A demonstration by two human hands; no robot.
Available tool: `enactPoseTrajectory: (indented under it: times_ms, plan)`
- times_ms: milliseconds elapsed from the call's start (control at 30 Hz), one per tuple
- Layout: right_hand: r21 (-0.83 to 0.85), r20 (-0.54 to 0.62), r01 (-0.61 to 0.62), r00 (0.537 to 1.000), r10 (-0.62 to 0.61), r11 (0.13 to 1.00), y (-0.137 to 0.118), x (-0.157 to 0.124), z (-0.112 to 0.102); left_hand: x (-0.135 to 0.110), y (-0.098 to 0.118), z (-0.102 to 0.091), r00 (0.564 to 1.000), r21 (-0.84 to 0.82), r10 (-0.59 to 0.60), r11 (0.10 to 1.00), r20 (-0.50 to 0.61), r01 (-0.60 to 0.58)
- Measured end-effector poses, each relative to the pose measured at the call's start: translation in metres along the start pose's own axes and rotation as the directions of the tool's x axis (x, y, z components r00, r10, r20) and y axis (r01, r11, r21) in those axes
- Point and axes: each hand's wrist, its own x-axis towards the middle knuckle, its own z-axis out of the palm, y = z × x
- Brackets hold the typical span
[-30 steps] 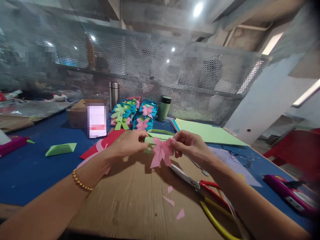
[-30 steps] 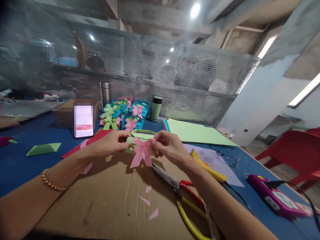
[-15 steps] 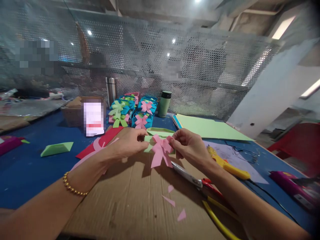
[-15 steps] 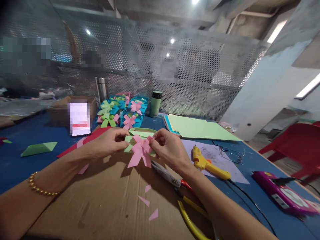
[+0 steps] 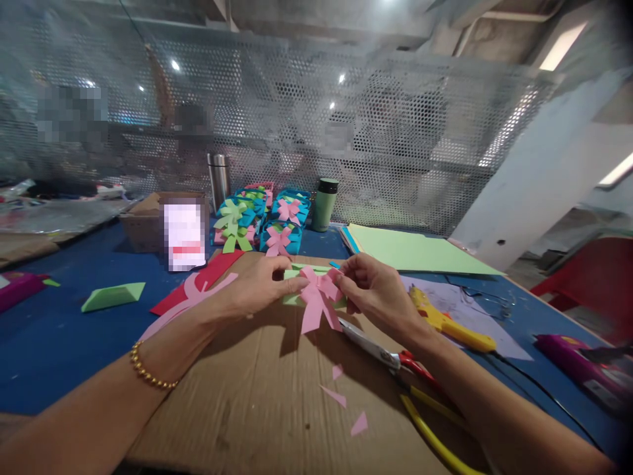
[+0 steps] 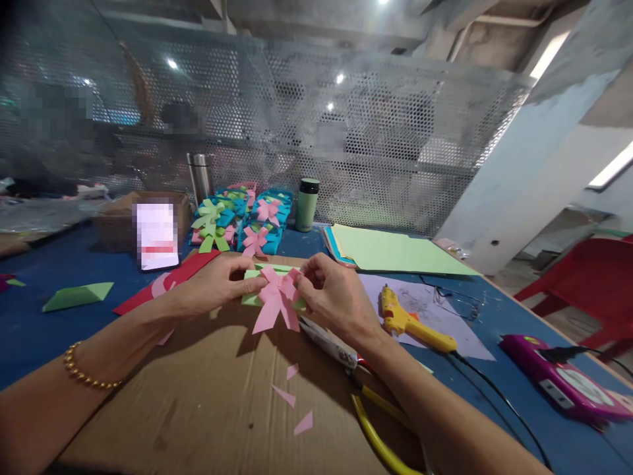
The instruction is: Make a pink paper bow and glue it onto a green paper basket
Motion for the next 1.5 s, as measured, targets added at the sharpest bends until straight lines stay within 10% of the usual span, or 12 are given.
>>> enactPoseTrajectory:
  times_ms: [1500]
  plan:
    - [-0.122, -0.049, 0.083, 0.995, -0.09, 0.989, -0.002, -0.008, -0.004, -0.002, -0.003, 0.004, 0.997, -0.073, 0.052, 0.996, -0.05, -0.056]
